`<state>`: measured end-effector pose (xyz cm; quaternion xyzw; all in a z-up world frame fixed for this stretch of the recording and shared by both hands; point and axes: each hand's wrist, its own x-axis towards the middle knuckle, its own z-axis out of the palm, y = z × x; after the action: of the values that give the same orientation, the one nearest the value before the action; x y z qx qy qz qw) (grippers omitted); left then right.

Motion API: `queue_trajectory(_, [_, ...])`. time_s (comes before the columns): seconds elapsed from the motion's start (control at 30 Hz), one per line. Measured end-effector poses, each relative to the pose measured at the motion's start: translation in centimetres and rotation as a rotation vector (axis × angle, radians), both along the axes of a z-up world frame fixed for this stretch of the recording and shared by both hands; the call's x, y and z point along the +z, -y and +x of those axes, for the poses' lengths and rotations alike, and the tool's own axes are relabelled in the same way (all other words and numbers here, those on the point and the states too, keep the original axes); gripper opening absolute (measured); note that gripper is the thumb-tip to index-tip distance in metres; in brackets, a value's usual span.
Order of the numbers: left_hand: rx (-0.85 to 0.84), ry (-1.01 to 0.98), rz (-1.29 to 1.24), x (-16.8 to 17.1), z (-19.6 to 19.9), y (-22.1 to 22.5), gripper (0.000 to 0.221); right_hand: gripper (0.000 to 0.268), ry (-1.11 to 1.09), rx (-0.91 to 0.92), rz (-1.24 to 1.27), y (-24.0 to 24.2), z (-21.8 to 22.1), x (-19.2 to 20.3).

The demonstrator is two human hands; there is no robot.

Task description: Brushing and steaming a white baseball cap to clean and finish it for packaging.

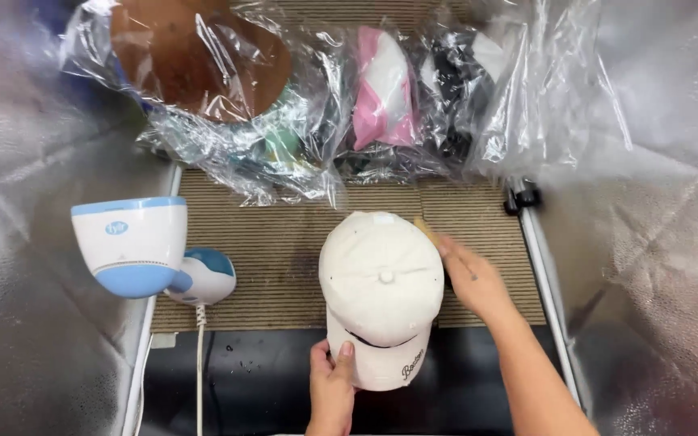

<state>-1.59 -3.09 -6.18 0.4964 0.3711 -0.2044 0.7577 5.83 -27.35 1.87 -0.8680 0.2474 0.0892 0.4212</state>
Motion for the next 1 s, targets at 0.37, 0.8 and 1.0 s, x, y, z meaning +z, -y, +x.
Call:
queue_trajectory(0.37, [-0.089, 0.030, 0.047, -1.5, 0.2, -0.3, 0.044, 0.056, 0.444, 0.034, -0.307, -4.8, -7.0, 0.1])
queue_trajectory(0.8, [-0.318, -0.019, 0.114, 1.0, 1.3, -1.5, 0.039, 0.077, -0.047, -0.434, 0.143, -3.6, -8.3, -1.1])
queue_trajectory(1.0, [-0.253, 0.031, 0.124, -1.2, 0.4, -1.3, 0.037, 0.050, 0.451, 0.397, -0.526, -5.7, -6.1, 4.3])
